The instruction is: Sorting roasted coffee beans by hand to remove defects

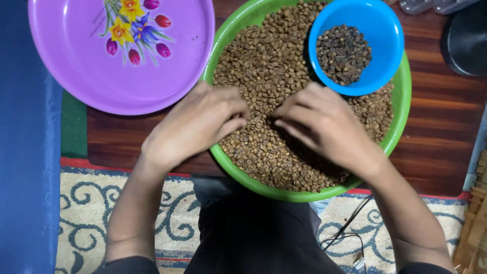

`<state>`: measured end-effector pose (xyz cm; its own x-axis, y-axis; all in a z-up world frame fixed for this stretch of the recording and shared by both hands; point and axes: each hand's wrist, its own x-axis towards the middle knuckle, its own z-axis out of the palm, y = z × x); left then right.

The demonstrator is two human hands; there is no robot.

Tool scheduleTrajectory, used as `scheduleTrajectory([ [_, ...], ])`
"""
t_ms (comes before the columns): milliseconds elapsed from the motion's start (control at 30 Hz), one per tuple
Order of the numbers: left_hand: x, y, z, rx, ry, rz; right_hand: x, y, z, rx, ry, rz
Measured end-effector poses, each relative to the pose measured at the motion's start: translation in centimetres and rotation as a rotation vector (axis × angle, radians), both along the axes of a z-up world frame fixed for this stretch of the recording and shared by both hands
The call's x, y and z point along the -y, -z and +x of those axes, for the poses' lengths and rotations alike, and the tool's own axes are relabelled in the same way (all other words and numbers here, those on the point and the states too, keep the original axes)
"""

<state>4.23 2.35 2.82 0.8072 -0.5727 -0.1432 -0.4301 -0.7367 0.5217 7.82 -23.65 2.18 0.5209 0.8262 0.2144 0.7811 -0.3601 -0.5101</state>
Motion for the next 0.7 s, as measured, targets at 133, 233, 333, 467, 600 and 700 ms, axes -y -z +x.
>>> scheduleTrajectory([
  [133,-1.0,1.3,-2.8,-0.058,-0.045,0.049,-2.6,1.0,-0.9,-0.008,-0.063,-0.125],
  [233,-1.2,2.4,-4.2,-0.090,-0.047,0.080,-3.6,1.7,-1.2,0.025,-0.080,-0.204],
  [333,-1.0,3.7,-5.1,0.044,-0.015,0.015,-4.4,2.2,-1.4,0.007,-0.050,-0.302],
  [467,-0.4,4.3,-5.6,0.091,0.000,0.045,-4.9,3.0,-1.9,0.190,0.017,-0.395],
  [600,0.1,4.3,-6.1,0.143,-0.018,0.131,-5.1,3.4,-2.2,0.261,0.058,-0.362],
  [700,0.0,4.3,-6.4,0.209,-0.033,0.112,-5.3,3.2,-2.2,0.180,0.075,-0.326],
])
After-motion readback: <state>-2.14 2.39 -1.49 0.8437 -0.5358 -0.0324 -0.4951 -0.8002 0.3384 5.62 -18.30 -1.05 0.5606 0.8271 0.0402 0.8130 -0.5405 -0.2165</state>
